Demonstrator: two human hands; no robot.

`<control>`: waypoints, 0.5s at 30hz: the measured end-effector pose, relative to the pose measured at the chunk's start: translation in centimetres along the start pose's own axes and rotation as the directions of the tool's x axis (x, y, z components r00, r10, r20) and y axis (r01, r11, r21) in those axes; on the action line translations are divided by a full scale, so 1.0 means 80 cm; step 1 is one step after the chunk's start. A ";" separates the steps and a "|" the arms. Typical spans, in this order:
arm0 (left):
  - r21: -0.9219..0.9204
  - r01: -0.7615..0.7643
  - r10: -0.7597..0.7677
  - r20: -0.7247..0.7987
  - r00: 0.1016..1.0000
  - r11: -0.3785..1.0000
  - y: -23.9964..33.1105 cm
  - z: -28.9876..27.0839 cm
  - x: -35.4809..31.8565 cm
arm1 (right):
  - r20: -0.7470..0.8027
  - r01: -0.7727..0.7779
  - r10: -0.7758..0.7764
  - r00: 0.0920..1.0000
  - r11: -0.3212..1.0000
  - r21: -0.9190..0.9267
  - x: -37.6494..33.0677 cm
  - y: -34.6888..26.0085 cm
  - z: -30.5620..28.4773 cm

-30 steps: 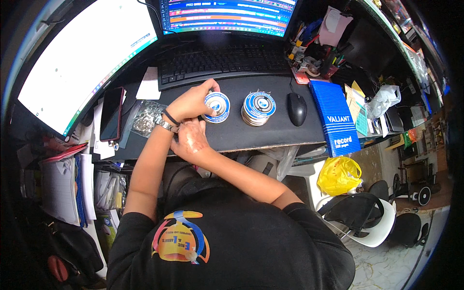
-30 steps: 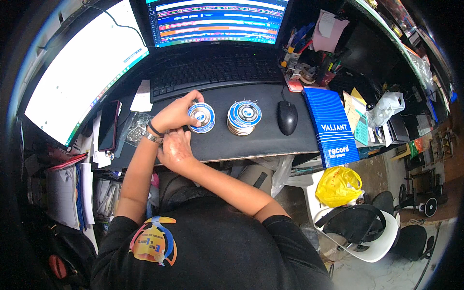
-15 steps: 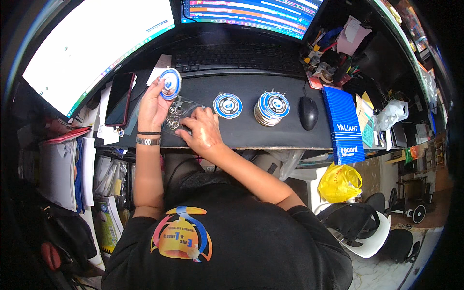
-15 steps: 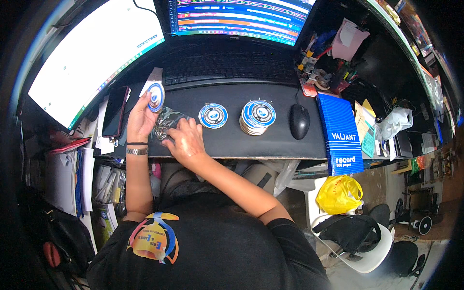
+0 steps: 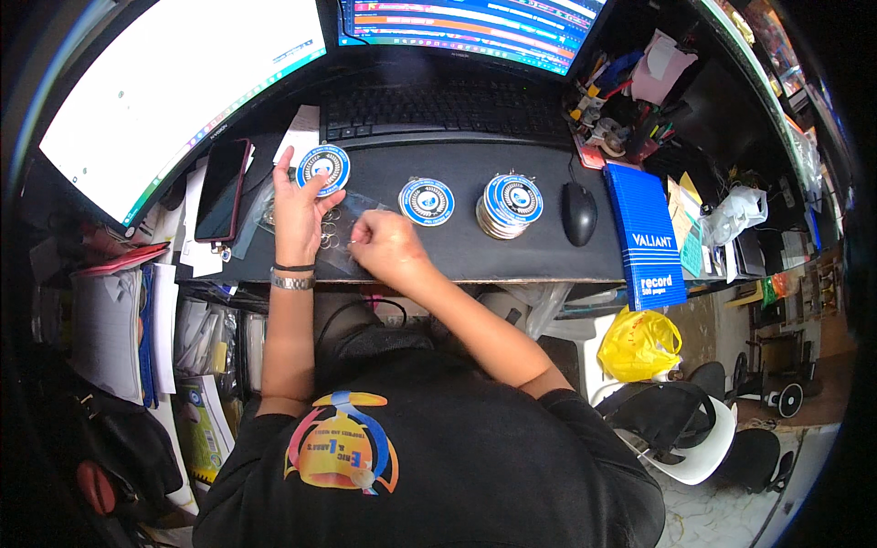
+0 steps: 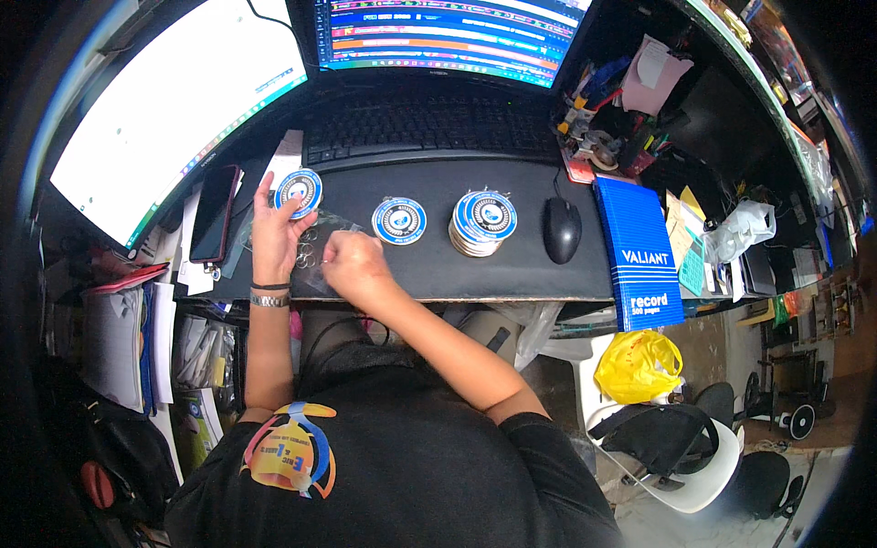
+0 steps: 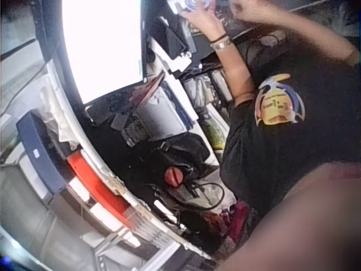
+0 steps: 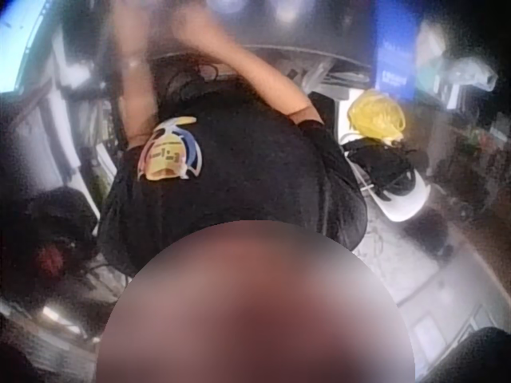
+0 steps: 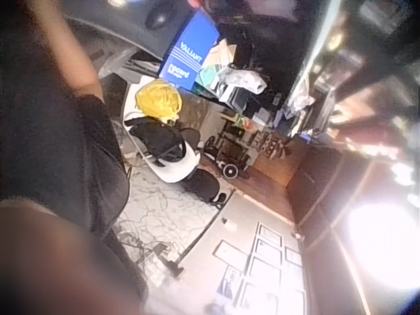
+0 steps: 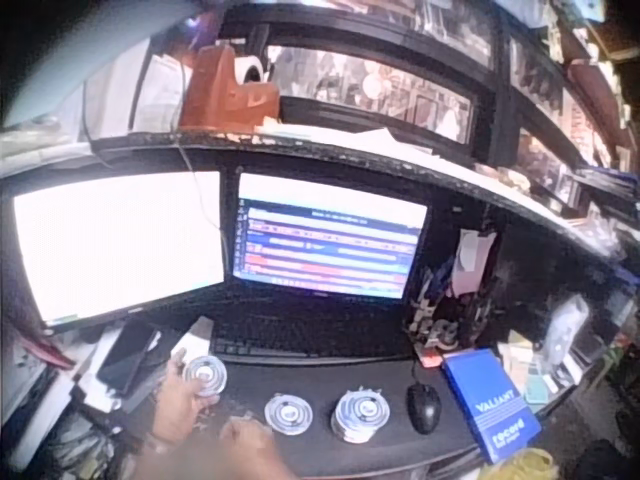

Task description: The person repeatedly picks up small round blue-and-white discs and metal key rings from a desk, attaches each ring to a disc, and places the assembled keychains into a growing stack. The process is repeated for multiple units throughout the clip.

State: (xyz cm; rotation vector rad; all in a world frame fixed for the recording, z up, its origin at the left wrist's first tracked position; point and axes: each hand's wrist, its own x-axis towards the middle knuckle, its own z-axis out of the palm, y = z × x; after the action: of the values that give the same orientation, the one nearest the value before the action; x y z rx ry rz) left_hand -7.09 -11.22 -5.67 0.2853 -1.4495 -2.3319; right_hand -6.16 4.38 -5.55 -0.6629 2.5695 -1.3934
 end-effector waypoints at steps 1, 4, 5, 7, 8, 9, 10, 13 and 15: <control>0.076 -0.059 0.058 0.008 0.998 0.995 0.003 0.004 -0.006 | 0.004 -0.073 0.073 0.997 0.990 0.124 -0.002 0.002 -0.010; 0.256 -0.110 0.099 0.058 0.993 0.960 0.010 0.020 -0.025 | -0.110 0.002 0.063 0.992 0.862 0.507 -0.012 0.006 -0.041; 0.286 -0.069 0.034 0.125 0.992 0.956 0.014 0.024 -0.032 | -0.134 0.079 0.009 0.991 0.768 0.635 -0.014 0.006 -0.051; 0.287 0.003 -0.065 0.208 0.976 0.958 0.018 0.037 -0.047 | -0.192 0.168 -0.034 0.981 0.648 0.743 -0.020 0.006 -0.070; 0.289 -0.030 -0.054 0.279 0.959 0.957 0.019 0.045 -0.055 | -0.201 0.144 0.020 0.979 0.627 0.766 -0.022 0.004 -0.075; 0.293 -0.065 -0.029 0.306 0.952 0.954 0.019 0.054 -0.063 | -0.219 0.138 0.053 0.974 0.626 0.767 -0.022 0.002 -0.079; 0.297 -0.094 -0.009 0.330 0.944 0.950 0.018 0.062 -0.071 | -0.245 0.167 0.050 0.968 0.601 0.781 -0.023 0.001 -0.082; 0.344 -0.180 0.064 0.322 0.945 0.921 0.019 0.080 -0.087 | -0.288 0.190 0.093 0.953 0.556 0.809 -0.026 -0.002 -0.085; 0.351 -0.253 0.152 0.291 0.944 0.902 0.017 0.089 -0.092 | -0.323 0.251 0.048 0.945 0.523 0.814 -0.028 -0.002 -0.083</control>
State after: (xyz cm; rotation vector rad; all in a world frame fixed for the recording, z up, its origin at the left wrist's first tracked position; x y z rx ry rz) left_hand -2.75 -2.88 -1.44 -0.0745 -1.9619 -1.9581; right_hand -6.32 10.37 -1.85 -0.4168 1.5862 -2.6576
